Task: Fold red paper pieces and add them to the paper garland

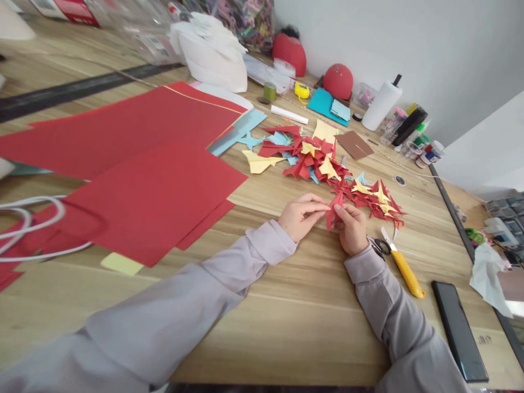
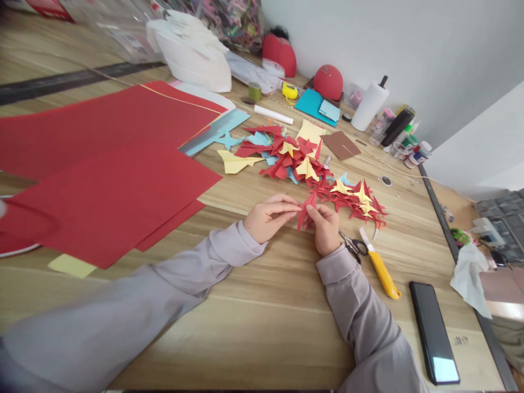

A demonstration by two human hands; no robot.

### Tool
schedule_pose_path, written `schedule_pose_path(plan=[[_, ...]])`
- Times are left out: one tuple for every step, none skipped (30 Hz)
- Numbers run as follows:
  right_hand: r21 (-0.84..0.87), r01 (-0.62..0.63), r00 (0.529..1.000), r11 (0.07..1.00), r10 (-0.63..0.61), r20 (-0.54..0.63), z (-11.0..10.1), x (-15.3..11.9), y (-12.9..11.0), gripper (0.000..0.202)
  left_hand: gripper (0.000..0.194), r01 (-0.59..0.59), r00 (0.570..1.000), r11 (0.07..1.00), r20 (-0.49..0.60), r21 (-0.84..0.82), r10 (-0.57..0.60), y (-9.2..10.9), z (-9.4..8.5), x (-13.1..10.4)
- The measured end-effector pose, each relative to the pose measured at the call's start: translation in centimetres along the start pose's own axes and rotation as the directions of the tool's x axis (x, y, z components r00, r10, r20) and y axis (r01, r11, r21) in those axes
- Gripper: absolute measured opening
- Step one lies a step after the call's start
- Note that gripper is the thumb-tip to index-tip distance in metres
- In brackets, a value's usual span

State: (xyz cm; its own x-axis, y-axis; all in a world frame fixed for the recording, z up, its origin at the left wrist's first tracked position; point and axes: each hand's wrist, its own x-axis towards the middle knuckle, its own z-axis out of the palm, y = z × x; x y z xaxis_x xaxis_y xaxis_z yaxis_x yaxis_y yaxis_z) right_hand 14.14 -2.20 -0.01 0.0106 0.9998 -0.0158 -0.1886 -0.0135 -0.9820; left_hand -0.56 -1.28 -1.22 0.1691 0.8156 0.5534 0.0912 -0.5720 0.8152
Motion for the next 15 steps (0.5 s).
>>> schedule_pose_path(plan=[[0.009, -0.01, 1.0, 1.0, 0.01, 0.002, 0.02, -0.01, -0.04, 0.019, 0.017, 0.025, 1.0, 1.0, 0.004, -0.015, -0.025, 0.17, 0.0, 0.0], [0.02, -0.019, 1.0, 1.0, 0.019, 0.007, 0.04, -0.02, -0.08, 0.019, 0.017, 0.051, 0.999, 0.998, 0.009, -0.03, -0.051, 0.34, 0.0, 0.01], [0.03, -0.023, 1.0, 0.999, 0.022, 0.013, 0.06, -0.03, -0.12, 0.019, 0.018, 0.074, 0.997, 0.996, 0.014, -0.046, -0.074, 0.49, -0.01, 0.02], [0.039, -0.022, 1.0, 0.999, 0.022, 0.019, 0.09, -0.03, -0.15, 0.019, 0.019, 0.094, 0.995, 0.994, 0.017, -0.064, -0.093, 0.63, -0.01, 0.04], [0.044, -0.02, 0.999, 0.999, 0.019, 0.026, 0.12, -0.03, -0.18, 0.019, 0.019, 0.111, 0.994, 0.99, 0.019, -0.083, -0.11, 0.73, 0.0, 0.06], [0.047, -0.019, 0.999, 0.999, 0.018, 0.033, 0.14, -0.03, -0.19, 0.019, 0.019, 0.127, 0.992, 0.986, 0.02, -0.106, -0.126, 0.8, 0.01, 0.08], [0.047, -0.021, 0.999, 0.999, 0.019, 0.038, 0.16, -0.02, -0.2, 0.019, 0.018, 0.144, 0.99, 0.98, 0.022, -0.135, -0.143, 0.83, 0.03, 0.1], [0.045, -0.026, 0.999, 0.999, 0.024, 0.041, 0.16, -0.01, -0.2, 0.02, 0.018, 0.166, 0.986, 0.971, 0.026, -0.171, -0.164, 0.83, 0.07, 0.11], [0.042, -0.034, 0.999, 0.999, 0.032, 0.042, 0.15, 0.0, -0.2, 0.021, 0.019, 0.194, 0.981, 0.957, 0.033, -0.215, -0.192, 0.81, 0.11, 0.13], [0.039, -0.045, 0.998, 0.998, 0.044, 0.044, 0.13, 0.01, -0.2, 0.022, 0.019, 0.228, 0.973, 0.937, 0.043, -0.264, -0.225, 0.78, 0.15, 0.14], [0.035, -0.057, 0.997, 0.998, 0.055, 0.047, 0.1, 0.0, -0.2, 0.022, 0.02, 0.267, 0.963, 0.911, 0.059, -0.315, -0.262, 0.74, 0.19, 0.16], [0.027, -0.069, 0.996, 0.997, 0.067, 0.052, 0.07, -0.01, -0.21, 0.022, 0.021, 0.309, 0.95, 0.879, 0.082, -0.363, -0.301, 0.71, 0.22, 0.18], [0.018, -0.08, 0.995, 0.997, 0.079, 0.057, 0.03, -0.03, -0.21, 0.023, 0.022, 0.354, 0.934, 0.844, 0.109, -0.404, -0.339, 0.68, 0.25, 0.2], [0.008, -0.09, 0.994, 0.996, 0.09, 0.063, 0.0, -0.05, -0.22, 0.023, 0.023, 0.397, 0.916, 0.809, 0.138, -0.434, -0.376, 0.67, 0.26, 0.23], [-0.002, -0.097, 0.993, 0.995, 0.097, 0.069, -0.01, -0.08, -0.22, 0.023, 0.025, 0.436, 0.898, 0.777, 0.163, -0.455, -0.408, 0.65, 0.26, 0.27]])
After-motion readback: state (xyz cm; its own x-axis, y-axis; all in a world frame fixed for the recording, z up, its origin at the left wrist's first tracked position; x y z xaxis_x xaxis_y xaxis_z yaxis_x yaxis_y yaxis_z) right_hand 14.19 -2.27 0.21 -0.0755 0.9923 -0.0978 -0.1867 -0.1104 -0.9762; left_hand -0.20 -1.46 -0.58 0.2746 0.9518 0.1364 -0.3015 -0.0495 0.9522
